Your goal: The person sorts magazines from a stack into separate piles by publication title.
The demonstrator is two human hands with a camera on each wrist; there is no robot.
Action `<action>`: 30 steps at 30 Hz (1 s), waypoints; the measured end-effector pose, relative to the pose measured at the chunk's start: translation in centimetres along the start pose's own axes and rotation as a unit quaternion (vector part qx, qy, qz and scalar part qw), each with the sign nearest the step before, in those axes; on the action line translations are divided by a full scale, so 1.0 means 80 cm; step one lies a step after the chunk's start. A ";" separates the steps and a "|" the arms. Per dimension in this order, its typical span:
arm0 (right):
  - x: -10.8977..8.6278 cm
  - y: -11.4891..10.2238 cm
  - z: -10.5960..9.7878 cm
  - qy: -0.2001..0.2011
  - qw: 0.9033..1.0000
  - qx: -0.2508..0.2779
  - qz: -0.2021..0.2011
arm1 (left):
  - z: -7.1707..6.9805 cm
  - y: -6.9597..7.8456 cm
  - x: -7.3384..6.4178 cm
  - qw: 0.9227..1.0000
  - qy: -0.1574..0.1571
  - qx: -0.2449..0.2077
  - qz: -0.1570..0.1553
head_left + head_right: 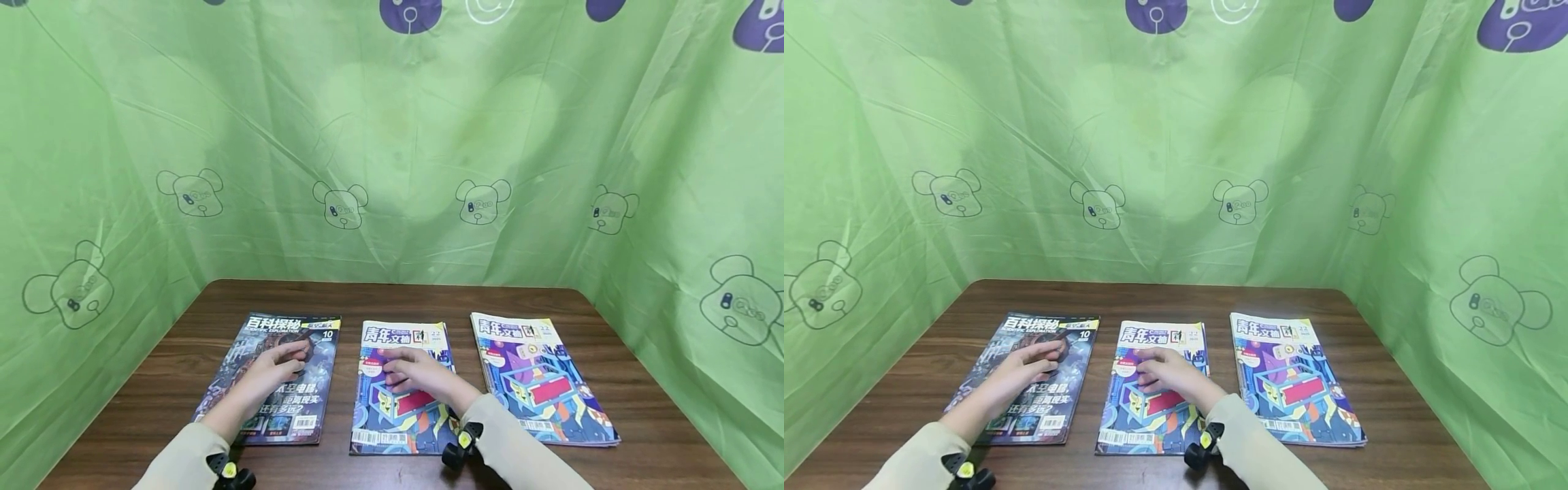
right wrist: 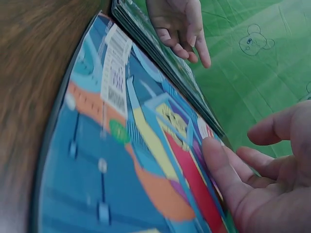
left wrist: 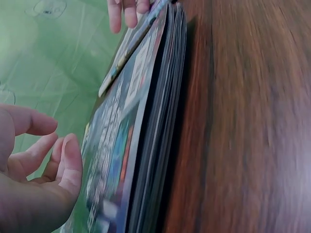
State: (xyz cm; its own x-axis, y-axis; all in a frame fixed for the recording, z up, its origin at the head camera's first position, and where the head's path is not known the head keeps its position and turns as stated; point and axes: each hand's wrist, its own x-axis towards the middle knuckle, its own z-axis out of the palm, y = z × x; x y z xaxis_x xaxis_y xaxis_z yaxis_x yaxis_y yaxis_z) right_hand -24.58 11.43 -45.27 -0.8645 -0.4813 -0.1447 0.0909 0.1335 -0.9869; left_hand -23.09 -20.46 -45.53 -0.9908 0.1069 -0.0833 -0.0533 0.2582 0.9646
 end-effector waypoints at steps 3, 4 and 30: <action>-0.005 0.002 -0.007 0.000 1.000 0.002 0.001 | 0.010 0.003 0.002 1.000 -0.003 0.000 0.001; -0.007 0.002 -0.010 0.000 1.000 0.001 0.001 | 0.013 0.005 0.002 1.000 -0.005 -0.003 0.003; -0.049 0.001 -0.076 0.009 0.999 -0.047 -0.009 | 0.069 0.019 0.010 0.994 -0.084 -0.068 0.018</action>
State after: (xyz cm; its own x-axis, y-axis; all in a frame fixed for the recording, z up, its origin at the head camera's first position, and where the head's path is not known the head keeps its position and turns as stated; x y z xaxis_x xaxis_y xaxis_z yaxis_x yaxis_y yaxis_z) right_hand -24.17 18.56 -44.34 -0.8748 -0.4681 -0.1250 0.0291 0.2068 -0.9779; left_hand -23.27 -14.71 -45.47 -0.9581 0.2756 -0.0786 -0.0468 0.1200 0.9917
